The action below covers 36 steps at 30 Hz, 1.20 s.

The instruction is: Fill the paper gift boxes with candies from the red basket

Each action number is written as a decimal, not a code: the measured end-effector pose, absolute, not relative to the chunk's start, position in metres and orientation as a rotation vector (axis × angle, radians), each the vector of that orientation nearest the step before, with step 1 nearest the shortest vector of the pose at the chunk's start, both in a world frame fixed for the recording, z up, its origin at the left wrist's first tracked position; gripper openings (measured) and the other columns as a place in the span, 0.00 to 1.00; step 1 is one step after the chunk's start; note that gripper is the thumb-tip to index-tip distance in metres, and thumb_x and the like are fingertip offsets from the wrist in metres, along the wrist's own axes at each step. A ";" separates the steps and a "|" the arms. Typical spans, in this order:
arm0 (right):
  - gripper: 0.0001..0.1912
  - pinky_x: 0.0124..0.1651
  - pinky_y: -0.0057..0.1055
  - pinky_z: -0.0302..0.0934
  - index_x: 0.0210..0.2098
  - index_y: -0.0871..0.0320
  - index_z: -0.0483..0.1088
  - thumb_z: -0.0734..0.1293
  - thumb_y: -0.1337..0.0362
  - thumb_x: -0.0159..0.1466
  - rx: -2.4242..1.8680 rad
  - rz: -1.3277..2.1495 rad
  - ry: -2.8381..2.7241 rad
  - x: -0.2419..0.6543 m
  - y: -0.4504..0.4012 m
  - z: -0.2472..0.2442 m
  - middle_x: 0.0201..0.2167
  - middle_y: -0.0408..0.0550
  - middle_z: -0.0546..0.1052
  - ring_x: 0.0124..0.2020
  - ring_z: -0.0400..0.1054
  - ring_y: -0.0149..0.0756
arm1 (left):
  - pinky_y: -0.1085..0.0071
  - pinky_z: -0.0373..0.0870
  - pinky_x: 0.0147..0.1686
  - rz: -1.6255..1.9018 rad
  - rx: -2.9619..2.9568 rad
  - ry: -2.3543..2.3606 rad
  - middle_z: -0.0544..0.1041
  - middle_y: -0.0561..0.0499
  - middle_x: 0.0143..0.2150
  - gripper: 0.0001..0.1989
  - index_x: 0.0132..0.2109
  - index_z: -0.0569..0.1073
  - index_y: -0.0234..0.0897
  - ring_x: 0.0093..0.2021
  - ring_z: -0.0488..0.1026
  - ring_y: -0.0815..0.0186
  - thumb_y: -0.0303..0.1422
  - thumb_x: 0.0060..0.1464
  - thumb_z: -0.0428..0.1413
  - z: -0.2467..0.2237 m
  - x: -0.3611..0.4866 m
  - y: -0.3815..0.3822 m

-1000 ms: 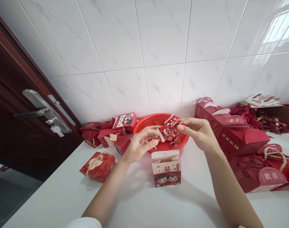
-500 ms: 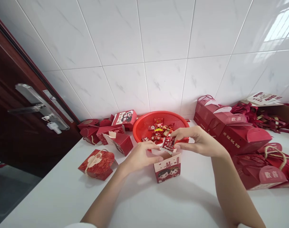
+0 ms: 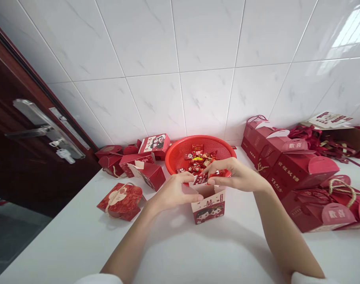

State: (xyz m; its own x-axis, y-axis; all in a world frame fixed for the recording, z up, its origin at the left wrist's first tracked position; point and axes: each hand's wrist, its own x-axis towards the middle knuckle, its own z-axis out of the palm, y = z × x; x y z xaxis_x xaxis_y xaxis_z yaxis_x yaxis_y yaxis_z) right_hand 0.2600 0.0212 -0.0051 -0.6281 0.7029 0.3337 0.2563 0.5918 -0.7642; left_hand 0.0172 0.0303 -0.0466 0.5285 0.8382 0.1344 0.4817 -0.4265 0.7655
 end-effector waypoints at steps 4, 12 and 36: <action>0.10 0.39 0.30 0.65 0.39 0.57 0.78 0.68 0.58 0.66 -0.752 0.892 -2.270 0.257 0.023 -0.007 0.37 0.47 0.81 0.36 0.73 0.35 | 0.62 0.72 0.50 0.649 2.057 1.021 0.81 0.47 0.48 0.25 0.52 0.80 0.43 0.51 0.76 0.53 0.40 0.44 0.70 -0.045 0.017 0.030; 0.10 0.39 0.31 0.63 0.37 0.57 0.76 0.67 0.57 0.67 -0.779 0.872 -2.254 0.258 0.024 -0.009 0.37 0.48 0.79 0.36 0.70 0.36 | 0.60 0.70 0.55 0.608 2.050 1.040 0.79 0.47 0.53 0.25 0.52 0.80 0.46 0.55 0.74 0.52 0.40 0.45 0.70 -0.045 0.017 0.030; 0.13 0.43 0.32 0.66 0.38 0.56 0.75 0.65 0.54 0.68 -1.026 0.655 -2.106 0.277 0.022 -0.001 0.38 0.48 0.80 0.39 0.73 0.37 | 0.64 0.75 0.51 0.692 2.434 0.849 0.79 0.49 0.54 0.20 0.58 0.75 0.48 0.51 0.77 0.59 0.32 0.60 0.58 -0.052 0.016 0.031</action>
